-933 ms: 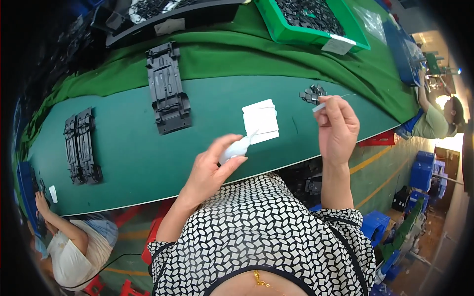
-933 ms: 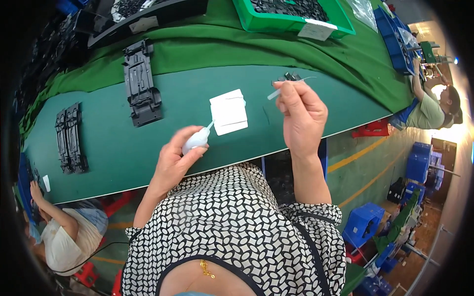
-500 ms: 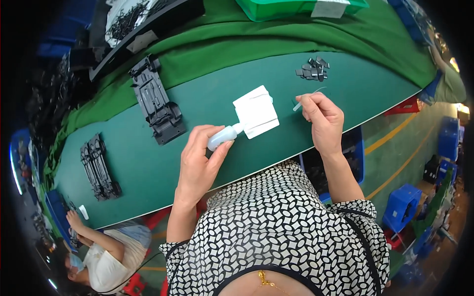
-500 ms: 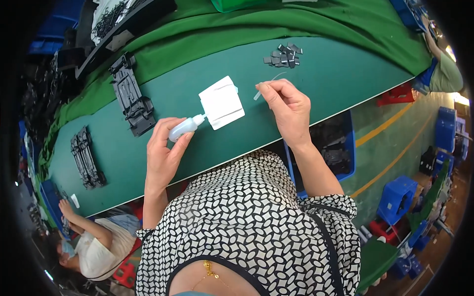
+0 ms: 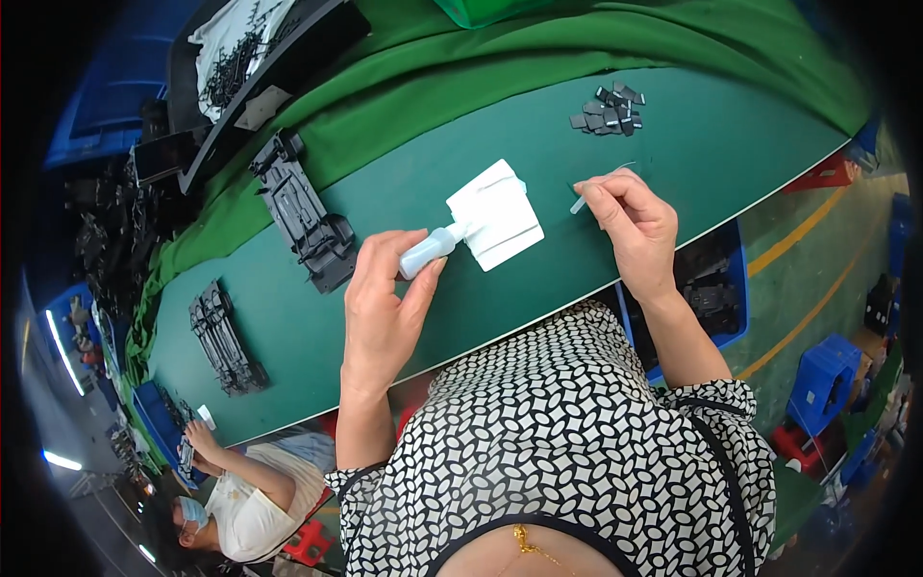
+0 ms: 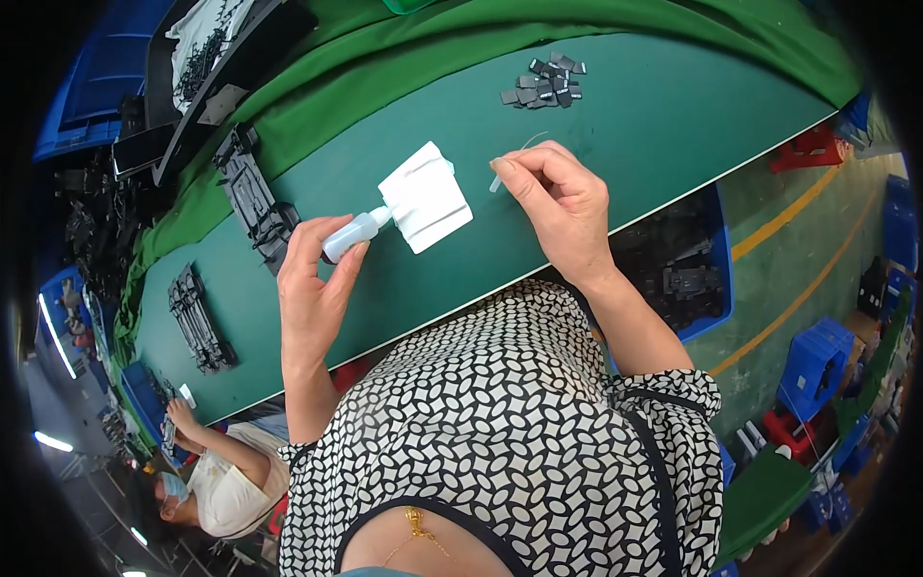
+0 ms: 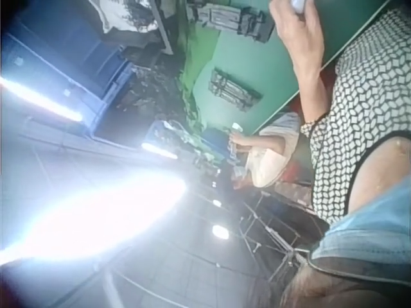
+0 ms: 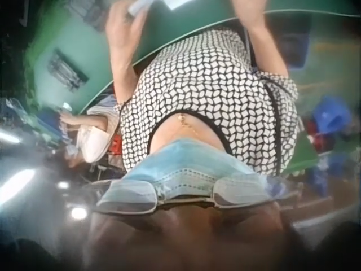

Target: Assembling plastic toy car chassis by fitting small components and applying adhesive.

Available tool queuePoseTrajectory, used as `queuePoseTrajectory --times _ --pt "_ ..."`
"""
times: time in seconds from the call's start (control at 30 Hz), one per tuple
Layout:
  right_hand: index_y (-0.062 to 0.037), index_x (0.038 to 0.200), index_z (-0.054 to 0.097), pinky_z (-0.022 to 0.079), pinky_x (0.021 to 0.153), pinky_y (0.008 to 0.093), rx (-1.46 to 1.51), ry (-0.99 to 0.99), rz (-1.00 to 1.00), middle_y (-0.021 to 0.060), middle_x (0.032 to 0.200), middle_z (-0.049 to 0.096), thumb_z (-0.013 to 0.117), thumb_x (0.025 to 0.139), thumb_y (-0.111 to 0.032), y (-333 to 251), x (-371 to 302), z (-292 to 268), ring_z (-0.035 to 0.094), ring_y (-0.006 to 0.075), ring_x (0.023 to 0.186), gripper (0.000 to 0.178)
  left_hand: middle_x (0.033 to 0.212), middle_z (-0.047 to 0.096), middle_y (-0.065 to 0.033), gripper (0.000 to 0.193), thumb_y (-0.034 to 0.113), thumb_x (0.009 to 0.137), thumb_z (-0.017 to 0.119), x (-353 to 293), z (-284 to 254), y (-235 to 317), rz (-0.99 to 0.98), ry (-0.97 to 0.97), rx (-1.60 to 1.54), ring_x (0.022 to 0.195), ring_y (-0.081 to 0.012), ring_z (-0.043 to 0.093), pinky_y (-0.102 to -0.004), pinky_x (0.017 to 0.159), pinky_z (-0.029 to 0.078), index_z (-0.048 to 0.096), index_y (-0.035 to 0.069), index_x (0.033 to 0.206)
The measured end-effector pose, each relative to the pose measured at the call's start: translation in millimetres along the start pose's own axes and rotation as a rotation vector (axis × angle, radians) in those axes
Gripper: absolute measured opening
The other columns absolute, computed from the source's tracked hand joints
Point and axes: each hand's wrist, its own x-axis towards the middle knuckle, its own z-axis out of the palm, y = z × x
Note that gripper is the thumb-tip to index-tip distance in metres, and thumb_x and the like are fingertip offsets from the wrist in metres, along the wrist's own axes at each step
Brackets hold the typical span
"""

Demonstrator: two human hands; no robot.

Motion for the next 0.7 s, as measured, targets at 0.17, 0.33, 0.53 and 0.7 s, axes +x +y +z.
queuePoseTrajectory --times 0.17,0.33,0.53,0.7 --pt "0.0012 0.086 0.066 0.036 0.054 0.0185 0.029 0.019 -0.056 -0.0010 0.077 0.055 0.064 0.086 -0.005 8.6 -0.1 1.9 0.046 0.0038 0.063 0.006 0.094 0.059 -0.0120 0.028 0.004 0.076 0.071 4.1 -3.1 6.8 -0.026 -0.039 0.038 0.074 -0.0221 0.058 -0.0300 0.063 0.048 0.060 -0.001 0.101" --pt "0.0005 0.085 0.066 0.036 0.053 0.0193 0.005 0.005 -0.085 -0.0004 0.075 0.055 0.064 0.085 -0.005 11.0 -1.4 -1.7 0.047 0.0050 0.063 0.006 0.092 0.060 -0.0116 0.028 0.004 0.075 0.072 8.7 -3.2 11.2 -0.016 -0.044 0.088 0.072 -0.0215 0.058 -0.0298 0.063 0.048 0.060 -0.001 0.100" --pt "0.0004 0.084 0.066 0.037 0.053 0.0197 0.009 0.006 -0.075 0.0008 0.074 0.056 0.065 0.084 -0.006 11.0 -2.1 -2.0 0.048 0.0058 0.063 0.006 0.092 0.060 -0.0112 0.028 0.004 0.074 0.073 11.5 -4.2 14.4 -0.022 -0.049 0.101 0.071 -0.0209 0.059 -0.0297 0.061 0.048 0.061 0.000 0.100" --pt "0.0024 0.090 0.065 0.037 0.056 0.0191 -0.050 -0.069 -0.125 0.0027 0.082 0.057 0.061 0.087 -0.001 10.7 -1.8 -4.9 0.047 0.0063 0.067 0.007 0.091 0.061 -0.0112 0.027 0.004 0.074 0.073 13.8 -4.7 17.0 -0.015 -0.046 0.113 0.071 -0.0205 0.059 -0.0296 0.060 0.048 0.062 0.000 0.099"
